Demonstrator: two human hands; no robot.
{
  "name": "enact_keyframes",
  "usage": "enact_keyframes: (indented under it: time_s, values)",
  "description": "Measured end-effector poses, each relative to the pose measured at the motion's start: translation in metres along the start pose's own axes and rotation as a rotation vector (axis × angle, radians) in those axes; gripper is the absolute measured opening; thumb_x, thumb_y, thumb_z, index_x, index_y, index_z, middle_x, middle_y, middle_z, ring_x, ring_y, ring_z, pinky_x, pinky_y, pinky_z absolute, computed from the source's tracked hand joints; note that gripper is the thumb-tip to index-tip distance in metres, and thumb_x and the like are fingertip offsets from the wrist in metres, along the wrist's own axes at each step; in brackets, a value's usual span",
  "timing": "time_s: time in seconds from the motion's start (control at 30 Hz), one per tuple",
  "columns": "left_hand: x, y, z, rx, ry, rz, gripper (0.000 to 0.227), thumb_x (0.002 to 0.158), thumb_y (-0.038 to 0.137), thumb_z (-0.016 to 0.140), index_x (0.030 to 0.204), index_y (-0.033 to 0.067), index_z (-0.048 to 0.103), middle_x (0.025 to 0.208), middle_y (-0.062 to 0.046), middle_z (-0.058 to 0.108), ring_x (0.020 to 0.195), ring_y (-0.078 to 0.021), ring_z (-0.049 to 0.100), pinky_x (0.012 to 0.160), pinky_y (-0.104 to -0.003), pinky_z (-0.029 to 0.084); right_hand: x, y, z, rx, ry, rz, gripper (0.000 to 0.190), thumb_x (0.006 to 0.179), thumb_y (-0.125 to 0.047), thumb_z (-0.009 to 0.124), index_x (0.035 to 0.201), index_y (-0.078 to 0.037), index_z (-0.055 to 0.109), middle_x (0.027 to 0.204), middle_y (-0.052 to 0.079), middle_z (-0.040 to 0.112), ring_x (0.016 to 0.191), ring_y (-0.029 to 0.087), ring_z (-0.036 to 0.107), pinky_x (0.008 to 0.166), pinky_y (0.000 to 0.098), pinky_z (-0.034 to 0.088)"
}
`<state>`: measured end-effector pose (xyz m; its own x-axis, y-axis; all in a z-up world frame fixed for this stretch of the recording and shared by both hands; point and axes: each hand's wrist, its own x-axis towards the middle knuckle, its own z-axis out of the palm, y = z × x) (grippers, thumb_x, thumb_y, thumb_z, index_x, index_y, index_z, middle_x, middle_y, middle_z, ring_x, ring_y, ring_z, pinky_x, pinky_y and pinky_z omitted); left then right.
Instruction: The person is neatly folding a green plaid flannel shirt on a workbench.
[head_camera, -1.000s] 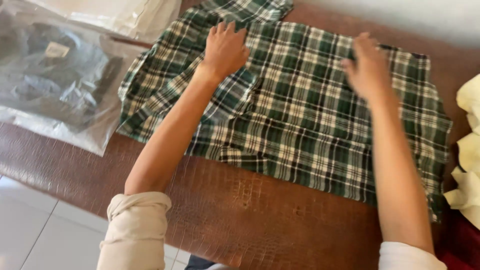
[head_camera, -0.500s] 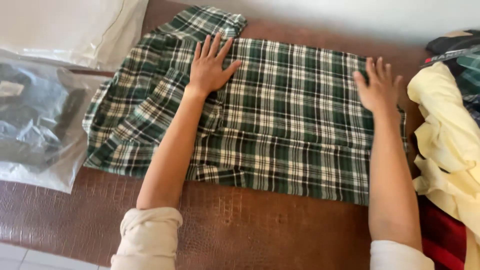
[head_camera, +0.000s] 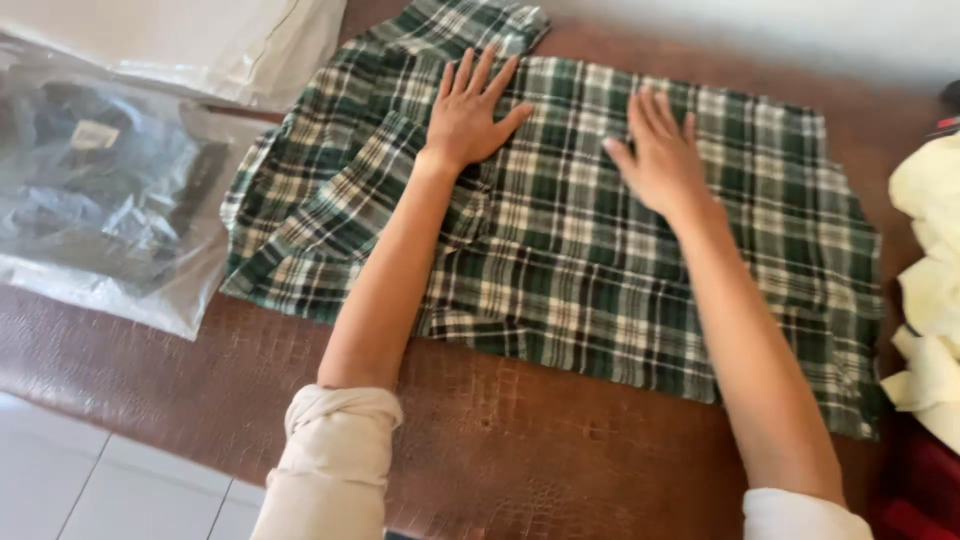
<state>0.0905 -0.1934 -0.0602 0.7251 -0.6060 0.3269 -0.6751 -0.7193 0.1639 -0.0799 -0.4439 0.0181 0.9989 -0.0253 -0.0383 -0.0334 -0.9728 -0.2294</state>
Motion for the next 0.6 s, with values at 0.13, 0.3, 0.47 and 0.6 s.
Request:
enact_keyframes:
  time_s: [0.13,0.3,0.47,0.6]
  values:
    - [0.003,-0.006,0.009,0.053,0.037,-0.037,0.074,0.110,0.073,0.034,0.168,0.0291,0.023,0.172,-0.006,0.014,0.159,-0.0307,0.011,0.130,-0.051,0.013,-0.034,0.017,-0.034,-0.001,0.158,-0.027,0.057,0.108,-0.026,0.054,0.152,0.008,0.039,0.161,0.030,0.032,0.146,0.047,0.030,0.118,0.0597,0.020]
    - [0.005,0.003,0.005,0.093,-0.011,-0.062,0.073,0.112,0.075,0.033,0.168,0.0327,0.014,0.173,-0.004,0.008,0.160,-0.0287,0.006,0.134,-0.051,0.010,-0.052,0.165,0.004,-0.146,0.172,0.467,0.079,0.107,-0.060,0.018,0.167,-0.010,0.017,0.172,0.004,0.006,0.157,0.029,0.004,0.125,0.0550,0.000]
    - [0.006,-0.001,0.010,0.077,-0.006,-0.041,0.074,0.112,0.076,0.034,0.169,0.0315,0.015,0.173,-0.004,0.007,0.160,-0.0302,0.006,0.134,-0.053,0.010,-0.043,0.170,0.007,-0.255,0.253,0.412,0.064,0.112,-0.037,0.029,0.165,-0.001,0.025,0.169,0.020,0.016,0.154,0.038,0.009,0.121,0.0636,0.003]
    - [0.011,-0.003,0.015,0.017,0.013,-0.011,0.073,0.111,0.071,0.038,0.168,0.0270,0.022,0.172,-0.008,0.013,0.158,-0.0351,0.008,0.131,-0.058,0.010,-0.043,-0.026,-0.062,0.284,0.289,0.319,0.063,0.098,0.021,0.045,0.157,0.006,0.028,0.164,0.027,0.016,0.112,0.031,0.066,0.062,0.0297,0.056]
